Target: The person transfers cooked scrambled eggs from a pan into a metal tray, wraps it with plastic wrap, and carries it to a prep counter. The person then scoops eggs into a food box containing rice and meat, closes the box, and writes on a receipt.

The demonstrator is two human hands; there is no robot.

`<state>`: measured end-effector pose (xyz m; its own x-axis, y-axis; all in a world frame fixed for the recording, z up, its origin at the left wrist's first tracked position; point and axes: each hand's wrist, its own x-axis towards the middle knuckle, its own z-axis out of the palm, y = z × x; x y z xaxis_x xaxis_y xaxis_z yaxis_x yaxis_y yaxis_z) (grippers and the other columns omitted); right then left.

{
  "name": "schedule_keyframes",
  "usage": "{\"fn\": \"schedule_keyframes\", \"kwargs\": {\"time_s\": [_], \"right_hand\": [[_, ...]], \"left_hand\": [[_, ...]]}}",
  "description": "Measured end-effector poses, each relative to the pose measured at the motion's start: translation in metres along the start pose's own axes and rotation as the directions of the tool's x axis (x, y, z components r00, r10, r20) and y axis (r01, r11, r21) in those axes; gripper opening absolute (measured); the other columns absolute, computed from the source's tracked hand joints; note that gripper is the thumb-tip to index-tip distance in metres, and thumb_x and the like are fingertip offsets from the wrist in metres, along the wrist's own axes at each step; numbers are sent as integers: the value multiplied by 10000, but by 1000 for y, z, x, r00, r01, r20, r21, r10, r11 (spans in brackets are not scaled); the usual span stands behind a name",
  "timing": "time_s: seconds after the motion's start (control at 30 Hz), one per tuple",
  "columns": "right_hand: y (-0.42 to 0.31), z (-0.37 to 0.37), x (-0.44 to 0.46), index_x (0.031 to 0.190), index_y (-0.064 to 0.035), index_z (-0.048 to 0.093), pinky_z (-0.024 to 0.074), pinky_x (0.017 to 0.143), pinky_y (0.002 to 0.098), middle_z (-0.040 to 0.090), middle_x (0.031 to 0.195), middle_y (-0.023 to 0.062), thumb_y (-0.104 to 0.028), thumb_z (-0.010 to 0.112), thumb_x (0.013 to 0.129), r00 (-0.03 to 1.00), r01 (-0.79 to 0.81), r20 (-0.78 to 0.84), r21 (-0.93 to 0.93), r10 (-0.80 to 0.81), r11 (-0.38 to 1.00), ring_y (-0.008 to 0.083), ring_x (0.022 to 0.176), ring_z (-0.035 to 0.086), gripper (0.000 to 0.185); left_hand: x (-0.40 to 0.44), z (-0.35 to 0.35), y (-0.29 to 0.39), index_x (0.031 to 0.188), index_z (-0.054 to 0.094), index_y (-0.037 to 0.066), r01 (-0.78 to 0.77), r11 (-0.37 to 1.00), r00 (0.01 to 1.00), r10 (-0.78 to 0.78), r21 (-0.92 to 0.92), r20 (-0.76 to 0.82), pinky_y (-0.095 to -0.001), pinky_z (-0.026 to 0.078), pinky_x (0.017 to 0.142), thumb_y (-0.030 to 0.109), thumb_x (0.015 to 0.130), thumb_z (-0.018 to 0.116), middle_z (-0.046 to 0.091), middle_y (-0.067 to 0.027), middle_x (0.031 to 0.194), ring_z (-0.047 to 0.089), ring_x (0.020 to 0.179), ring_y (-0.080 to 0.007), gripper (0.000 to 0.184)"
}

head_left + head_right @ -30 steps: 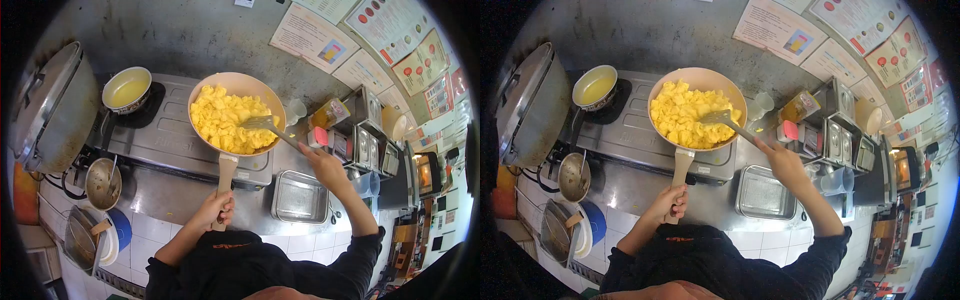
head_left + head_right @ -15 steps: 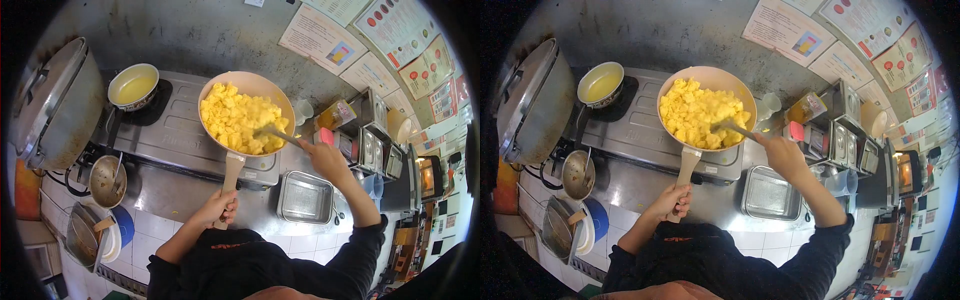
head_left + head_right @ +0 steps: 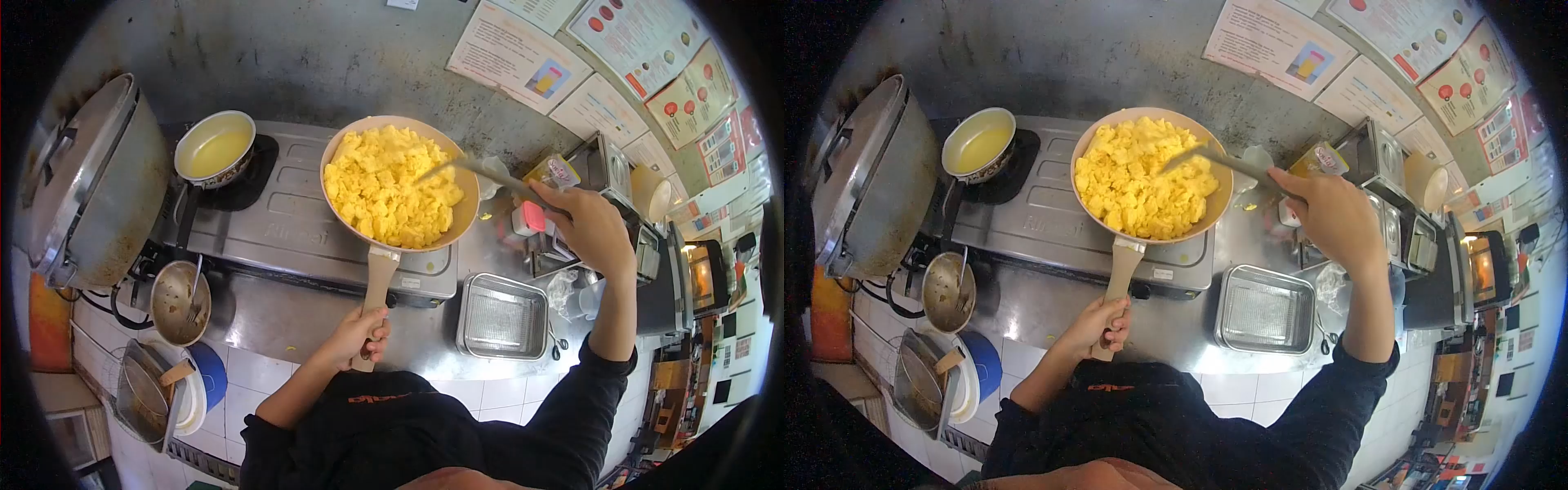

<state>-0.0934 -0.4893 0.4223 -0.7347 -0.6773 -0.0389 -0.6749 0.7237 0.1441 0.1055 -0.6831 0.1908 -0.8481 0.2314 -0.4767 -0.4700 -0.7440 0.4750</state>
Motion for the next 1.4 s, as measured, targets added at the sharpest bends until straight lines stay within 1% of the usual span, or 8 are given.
{"fn": "schedule_keyframes", "kwargs": {"time_s": [0.5,0.7,0.83,1.0,1.1,1.2,1.27,1.4], "right_hand": [[-73,186,-9,1349,-103,348,427,794,364,472,1086,213,-24,605,749,968,-125,-100,598,228,792,337,922,523,657],[-108,182,-50,1171,-43,517,444,714,343,521,1070,154,-20,595,769,712,-12,-638,409,295,912,283,842,540,410],[-147,223,-86,900,-5,575,438,650,291,579,947,85,-116,529,870,855,61,-173,970,489,237,183,776,553,124],[-168,217,-54,1028,-18,519,449,698,291,567,952,89,-302,425,928,914,-358,400,874,67,-327,169,822,547,316],[-167,213,-38,1059,-75,486,463,683,300,567,862,52,-354,460,906,911,-400,277,402,-307,-824,157,798,559,319],[-166,213,-30,877,-103,462,420,574,265,383,626,-35,-280,462,916,867,-469,249,110,-432,-877,92,563,414,181],[-159,222,-30,837,-113,445,403,544,246,355,599,-44,-260,468,913,864,-486,225,131,-451,-864,80,532,390,168],[-124,216,-47,745,-133,392,332,441,214,308,556,-69,-185,506,894,862,-492,284,274,-419,-826,44,448,327,195]], "left_hand": [[33,5,-16,976,423,124,-23,989,982,50,-144,182,-313,430,493,419,933,367,441,-22,698,453,518,-130,304],[54,-55,-69,1132,524,80,-88,989,996,91,122,-17,-343,495,653,510,899,380,600,-57,972,605,665,-184,509],[97,-105,-110,1079,555,74,-79,775,917,303,627,-259,-298,480,610,382,859,514,607,-52,946,617,650,-172,381],[149,-137,-141,1007,555,52,-141,243,771,635,960,-47,-230,443,554,224,861,508,597,-36,928,602,671,-127,231],[199,-178,-185,967,542,57,-641,765,767,642,68,-3,-156,410,534,157,887,429,580,-6,911,550,713,-42,170],[207,-185,-188,940,534,61,-495,550,741,671,-673,3,-107,388,521,111,903,377,568,14,899,516,741,14,169],[153,-144,-144,939,536,64,-679,725,731,682,115,15,-97,404,551,156,922,384,586,10,866,536,745,21,178],[83,-25,-84,968,526,83,-405,647,758,633,646,-158,-154,408,561,291,915,455,503,42,740,517,680,-46,226]]}}
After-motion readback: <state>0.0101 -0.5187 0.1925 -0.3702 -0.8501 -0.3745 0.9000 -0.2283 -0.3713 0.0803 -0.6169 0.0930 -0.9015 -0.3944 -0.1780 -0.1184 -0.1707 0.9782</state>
